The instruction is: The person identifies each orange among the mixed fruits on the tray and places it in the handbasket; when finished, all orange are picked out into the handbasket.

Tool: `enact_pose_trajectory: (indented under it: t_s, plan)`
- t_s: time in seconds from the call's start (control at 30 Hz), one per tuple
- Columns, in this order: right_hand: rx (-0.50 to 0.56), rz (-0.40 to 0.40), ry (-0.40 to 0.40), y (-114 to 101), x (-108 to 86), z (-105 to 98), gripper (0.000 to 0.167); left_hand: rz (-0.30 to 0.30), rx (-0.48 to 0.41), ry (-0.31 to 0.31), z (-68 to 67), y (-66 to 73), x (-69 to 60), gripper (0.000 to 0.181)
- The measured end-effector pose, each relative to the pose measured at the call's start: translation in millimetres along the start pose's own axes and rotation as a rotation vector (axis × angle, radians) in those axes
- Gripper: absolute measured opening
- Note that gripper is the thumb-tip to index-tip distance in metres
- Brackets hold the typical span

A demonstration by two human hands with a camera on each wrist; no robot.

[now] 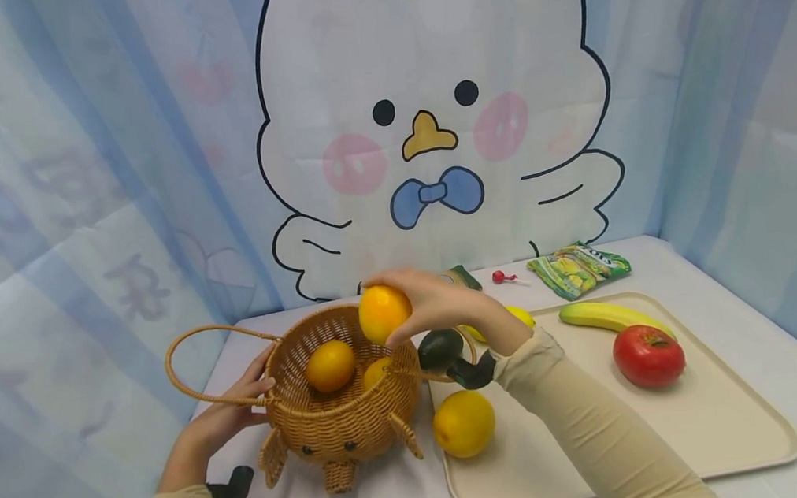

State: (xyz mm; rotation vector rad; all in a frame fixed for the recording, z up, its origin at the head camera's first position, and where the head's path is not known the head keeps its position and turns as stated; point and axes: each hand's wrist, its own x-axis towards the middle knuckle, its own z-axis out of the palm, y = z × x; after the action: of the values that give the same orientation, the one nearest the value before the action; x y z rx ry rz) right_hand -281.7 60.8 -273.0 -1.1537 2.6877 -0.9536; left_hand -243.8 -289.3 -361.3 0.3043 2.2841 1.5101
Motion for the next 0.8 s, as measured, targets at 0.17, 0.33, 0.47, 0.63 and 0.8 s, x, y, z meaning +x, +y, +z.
enact_pose_trajectory:
  t_s: [0.17,0.33,0.47,0.63,0.8]
  plan:
    - [0.012,0.007,-0.007,-1.0,2.5,2.5,0.082,-0.006,0.005,0.002,0.2,-0.8,0.2,0.067]
    - [0.006,0.006,-0.007,-1.2,5.2,4.1,0.08,-0.001,0.007,-0.001,-0.4,-1.7,0.5,0.067]
    - [-0.002,0.003,-0.011,-1.9,7.3,5.2,0.08,-0.004,0.008,0.0,-0.3,-1.8,0.4,0.068]
    - [-0.02,-0.002,-0.012,-1.9,9.2,6.3,0.081,-0.004,0.018,0.003,0.6,-0.7,-0.4,0.068]
    - [-0.033,-0.013,-0.011,-1.4,10.6,7.5,0.081,-0.004,0.021,0.003,0.7,-0.5,-0.5,0.068]
